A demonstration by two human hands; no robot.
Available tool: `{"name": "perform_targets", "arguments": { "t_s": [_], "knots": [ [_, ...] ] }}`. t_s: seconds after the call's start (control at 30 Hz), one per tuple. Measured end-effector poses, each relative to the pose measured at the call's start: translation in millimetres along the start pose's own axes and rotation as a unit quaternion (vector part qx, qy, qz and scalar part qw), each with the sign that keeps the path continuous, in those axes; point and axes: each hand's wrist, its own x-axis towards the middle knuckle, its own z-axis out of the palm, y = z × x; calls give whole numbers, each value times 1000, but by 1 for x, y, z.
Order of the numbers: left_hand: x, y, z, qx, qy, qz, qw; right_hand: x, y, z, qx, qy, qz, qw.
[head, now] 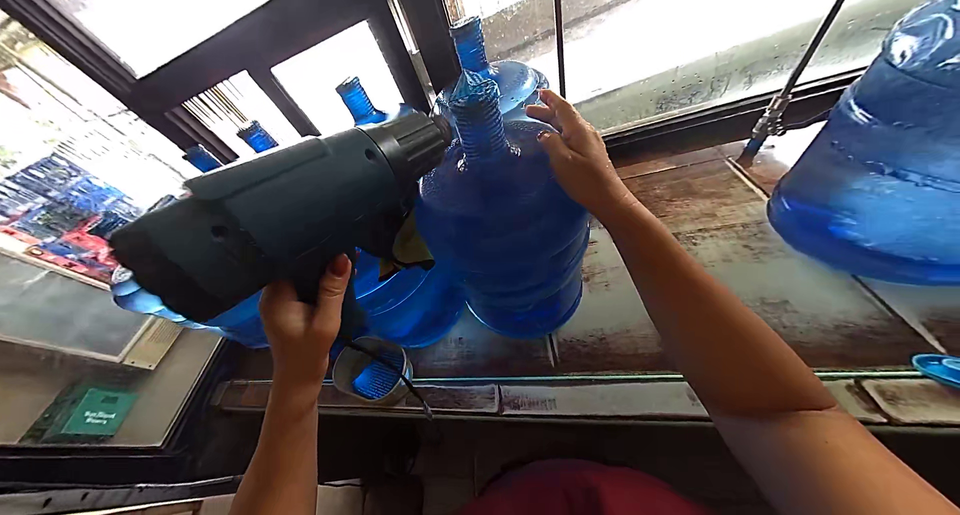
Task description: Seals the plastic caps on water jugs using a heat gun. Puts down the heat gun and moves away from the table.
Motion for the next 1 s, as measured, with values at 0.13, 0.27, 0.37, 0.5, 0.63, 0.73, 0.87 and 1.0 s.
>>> {"name": "perform_targets", "arguments": {
  "t_s": [0.13,0.27,0.37,0.5,0.63,0.73,0.87,1.0],
  "knots": [
    [-9,-11,6,9,-15,-6,1000,0,1,0,2,4,10,1000],
    [-5,-11,2,-12,9,2,1000,0,1,1,-4,11,11,1000],
    [-5,-9,0,-23,15,3,1000,0,2,0,2,21,8,1000],
    [-13,-3,5,31,5,41,999,-2,0,1,8,32,11,999],
    [-18,18,16,80,35,107,990,-2,1,2,13,37,14,999],
    [-20,37,25,98,54,133,985,-2,1,3,19,36,16,999],
    [-21,58,39,136,63,149,977,-2,0,4,25,37,19,999],
    [-21,76,53,193,60,151,968,-3,-2,3,16,36,21,999]
  ]
}}
